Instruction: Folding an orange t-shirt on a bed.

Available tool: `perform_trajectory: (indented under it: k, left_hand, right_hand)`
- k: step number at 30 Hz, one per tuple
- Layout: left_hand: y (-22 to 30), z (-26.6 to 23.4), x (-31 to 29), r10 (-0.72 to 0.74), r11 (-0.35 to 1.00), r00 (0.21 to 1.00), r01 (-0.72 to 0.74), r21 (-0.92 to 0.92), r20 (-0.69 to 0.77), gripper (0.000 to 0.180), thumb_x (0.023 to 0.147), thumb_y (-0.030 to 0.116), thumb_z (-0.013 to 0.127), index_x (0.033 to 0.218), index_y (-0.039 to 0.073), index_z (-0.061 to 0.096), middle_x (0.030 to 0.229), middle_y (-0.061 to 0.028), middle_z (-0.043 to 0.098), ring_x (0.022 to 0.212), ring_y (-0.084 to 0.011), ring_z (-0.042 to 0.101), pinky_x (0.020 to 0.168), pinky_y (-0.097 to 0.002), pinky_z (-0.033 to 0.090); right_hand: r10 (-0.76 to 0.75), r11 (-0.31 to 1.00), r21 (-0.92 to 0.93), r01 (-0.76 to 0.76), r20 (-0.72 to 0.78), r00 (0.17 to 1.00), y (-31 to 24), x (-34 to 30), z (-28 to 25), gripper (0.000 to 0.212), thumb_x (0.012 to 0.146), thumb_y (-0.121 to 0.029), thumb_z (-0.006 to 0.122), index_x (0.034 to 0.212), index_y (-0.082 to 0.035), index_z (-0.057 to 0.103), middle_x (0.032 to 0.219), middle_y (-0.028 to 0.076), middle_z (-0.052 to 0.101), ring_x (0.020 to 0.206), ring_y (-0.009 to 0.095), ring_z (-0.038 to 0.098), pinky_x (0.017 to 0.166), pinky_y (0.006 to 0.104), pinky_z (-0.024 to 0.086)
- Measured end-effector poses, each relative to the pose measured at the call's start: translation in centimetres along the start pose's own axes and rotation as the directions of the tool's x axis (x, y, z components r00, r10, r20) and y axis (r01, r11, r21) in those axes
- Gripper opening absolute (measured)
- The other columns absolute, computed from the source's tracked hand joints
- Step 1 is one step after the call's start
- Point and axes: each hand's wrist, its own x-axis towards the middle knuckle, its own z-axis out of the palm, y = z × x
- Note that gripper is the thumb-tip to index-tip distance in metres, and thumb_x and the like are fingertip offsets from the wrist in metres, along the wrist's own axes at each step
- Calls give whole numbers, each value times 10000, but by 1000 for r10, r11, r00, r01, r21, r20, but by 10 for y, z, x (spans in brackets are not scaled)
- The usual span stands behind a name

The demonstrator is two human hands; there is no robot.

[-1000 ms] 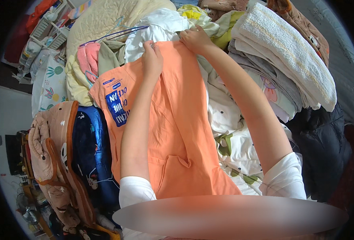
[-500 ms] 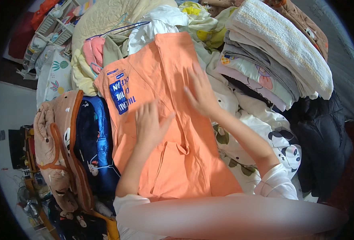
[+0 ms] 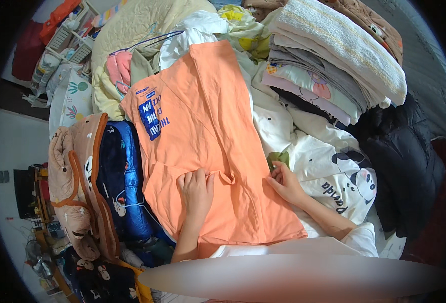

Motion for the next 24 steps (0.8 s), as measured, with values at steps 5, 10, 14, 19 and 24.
perform_trajectory:
  k: [5,10,14,19,24]
  left_hand:
    - [3,-2,-1,-52,977,997,40,-208,-56,110,886,133,634,911,47,570,801,-99,615,820,-257,566,818,-397,384]
    - [14,-15,-11,-338,897,938,295,-329,-81,148,952,134,553,999,6,497,777,-203,603,731,-380,623,660,-463,460]
    - [9,-26,-14,-344,889,936,298,-348,-77,174,971,140,519,1043,-6,458,814,-250,606,764,-439,632,600,-480,468]
    - [1,-50,-20,-453,890,888,455,-16,74,160,993,177,448,1037,24,437,783,-275,635,739,-460,625,622,-526,469]
    - [-5,-41,-31,-481,873,873,485,-45,82,139,984,147,462,997,11,432,780,-276,614,748,-470,611,623,-516,458]
  right_hand:
    - [72,997,-9,-72,61,996,5,-15,-1,520,881,-271,706,1217,39,459,776,41,588,673,118,539,637,276,473]
    - [122,989,82,-126,53,991,16,-32,8,468,896,-292,694,1147,39,479,733,32,591,632,74,529,534,252,422]
    - [278,928,193,-319,213,937,7,-46,-4,397,915,-261,670,1107,29,480,656,27,592,558,65,536,446,249,369]
    - [264,943,162,-290,166,950,5,-59,-13,346,920,-227,657,1099,14,485,614,36,606,504,70,514,427,260,350]
    - [171,975,-161,-154,97,981,-1,-64,-9,478,887,-327,685,1156,16,489,674,95,640,527,187,573,494,332,425]
